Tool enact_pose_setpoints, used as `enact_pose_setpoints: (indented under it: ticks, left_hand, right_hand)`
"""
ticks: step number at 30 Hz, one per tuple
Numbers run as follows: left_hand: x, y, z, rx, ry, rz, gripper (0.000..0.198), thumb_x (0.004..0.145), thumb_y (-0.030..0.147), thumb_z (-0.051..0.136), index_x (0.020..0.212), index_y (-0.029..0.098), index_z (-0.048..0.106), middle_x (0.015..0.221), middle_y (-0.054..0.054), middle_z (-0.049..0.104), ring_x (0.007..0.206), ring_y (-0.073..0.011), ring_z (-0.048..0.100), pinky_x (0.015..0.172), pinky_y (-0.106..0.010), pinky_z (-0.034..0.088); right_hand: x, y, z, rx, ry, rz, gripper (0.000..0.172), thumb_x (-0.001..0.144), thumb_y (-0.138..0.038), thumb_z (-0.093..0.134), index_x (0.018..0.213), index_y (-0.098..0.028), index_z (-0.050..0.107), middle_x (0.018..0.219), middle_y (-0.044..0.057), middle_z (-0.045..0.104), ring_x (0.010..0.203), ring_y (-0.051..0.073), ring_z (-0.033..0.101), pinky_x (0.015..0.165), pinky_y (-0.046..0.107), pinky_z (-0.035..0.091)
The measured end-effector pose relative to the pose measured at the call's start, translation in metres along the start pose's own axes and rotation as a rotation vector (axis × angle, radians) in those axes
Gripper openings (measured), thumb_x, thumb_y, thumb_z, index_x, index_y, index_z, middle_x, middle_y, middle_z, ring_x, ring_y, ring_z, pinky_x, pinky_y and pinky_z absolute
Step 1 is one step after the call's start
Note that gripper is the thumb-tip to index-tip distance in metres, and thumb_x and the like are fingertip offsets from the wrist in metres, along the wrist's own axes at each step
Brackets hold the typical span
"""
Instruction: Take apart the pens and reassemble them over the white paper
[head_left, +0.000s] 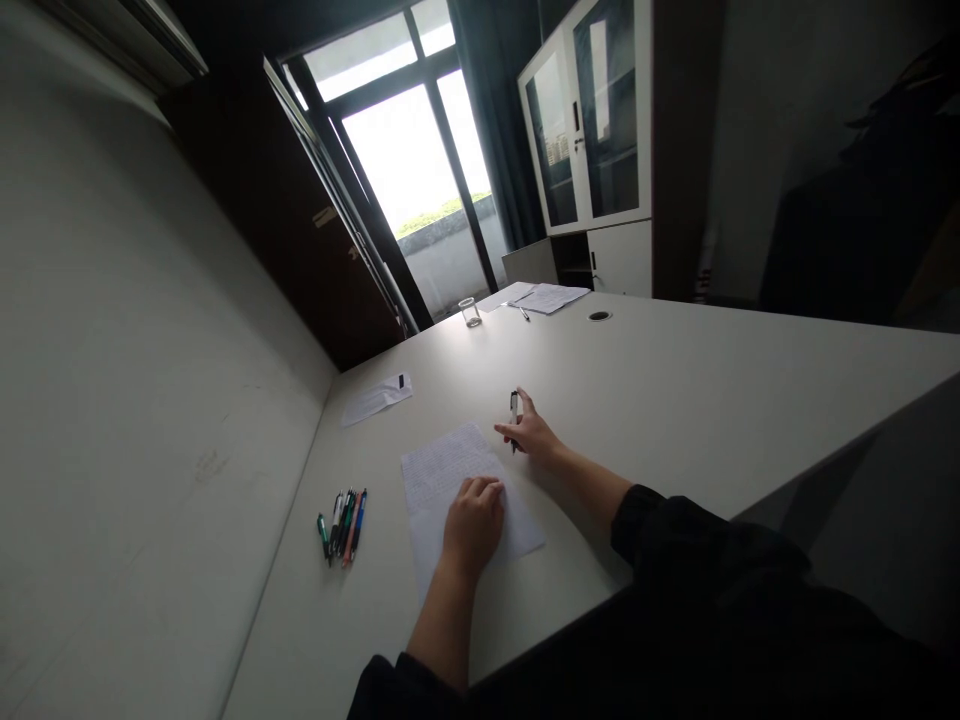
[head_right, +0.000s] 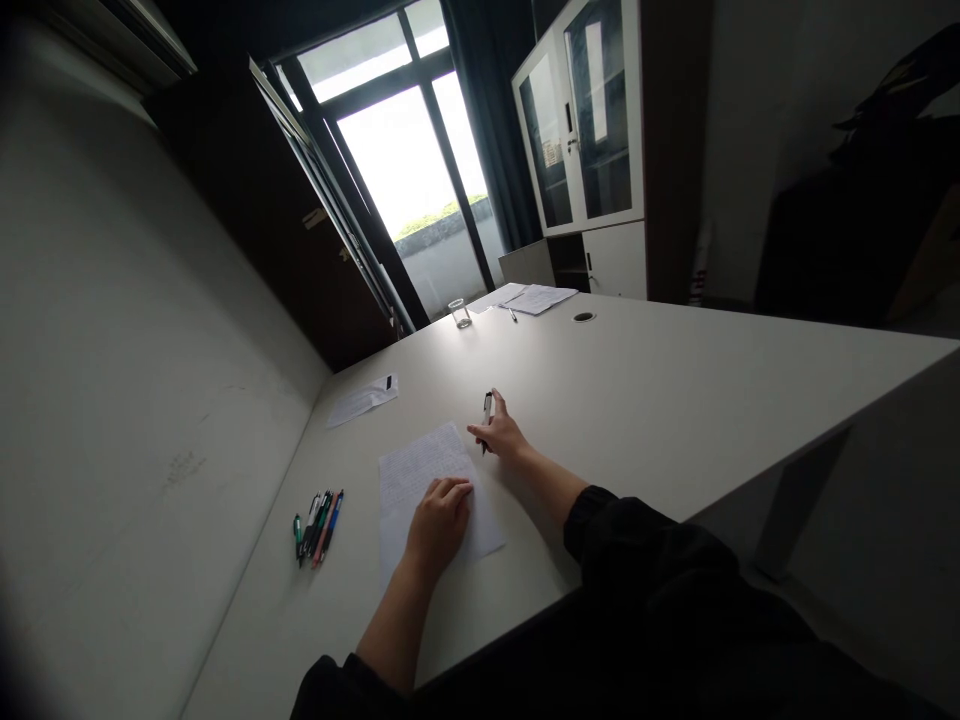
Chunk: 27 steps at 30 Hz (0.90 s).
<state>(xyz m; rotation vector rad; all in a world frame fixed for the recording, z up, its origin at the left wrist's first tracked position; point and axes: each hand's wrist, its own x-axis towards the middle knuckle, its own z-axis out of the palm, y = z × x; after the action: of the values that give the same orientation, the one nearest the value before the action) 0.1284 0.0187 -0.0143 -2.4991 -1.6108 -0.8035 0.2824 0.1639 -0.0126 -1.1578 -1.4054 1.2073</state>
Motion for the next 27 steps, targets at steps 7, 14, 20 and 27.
enact_pose_setpoints:
  ticks: [7,14,20,27]
  left_hand:
    - [0.0001,0.0015,-0.0009,0.010,-0.002,-0.008,0.033,0.084,0.003,0.052,0.108,0.023,0.063,0.108,-0.004,0.065,0.104,-0.0209,0.057,0.093,-0.039,0.053]
    - [0.0000,0.0039,-0.0052,0.025,-0.010,0.008,0.031,0.084,0.004,0.053,0.105,0.023,0.063,0.106,-0.004,0.066,0.103,-0.0215,0.057,0.091,-0.038,0.054]
    - [-0.0003,0.0058,-0.0054,0.103,-0.032,0.021,0.026,0.083,0.005,0.052,0.099,0.023,0.064,0.101,-0.004,0.067,0.097,-0.0218,0.059,0.085,-0.038,0.056]
    - [-0.0045,0.0058,-0.0011,0.132,-0.046,0.040,0.032,0.081,0.005,0.051,0.106,0.022,0.062,0.109,-0.006,0.067,0.101,-0.0231,0.058,0.089,-0.040,0.055]
  right_hand:
    - [0.0034,0.0066,-0.0016,0.045,-0.113,-0.019,0.098,0.073,-0.020,0.065,0.150,-0.023,0.005,0.062,-0.005,0.064,0.037,0.009,0.051,0.037,0.015,0.037]
    - [0.0031,0.0071,-0.0035,0.033,-0.148,-0.017,0.086,0.073,-0.018,0.060,0.147,-0.022,0.016,0.055,-0.009,0.057,0.034,0.009,0.046,0.036,0.015,0.035]
    - [0.0007,0.0031,-0.0043,-0.008,-0.184,-0.035,0.087,0.074,-0.016,0.057,0.149,-0.022,0.014,0.053,-0.009,0.058,0.033,0.008,0.043,0.036,0.014,0.031]
    - [0.0002,0.0008,-0.0045,-0.036,-0.202,-0.027,0.084,0.072,-0.013,0.053,0.148,-0.022,0.018,0.051,-0.009,0.058,0.033,0.008,0.038,0.036,0.014,0.029]
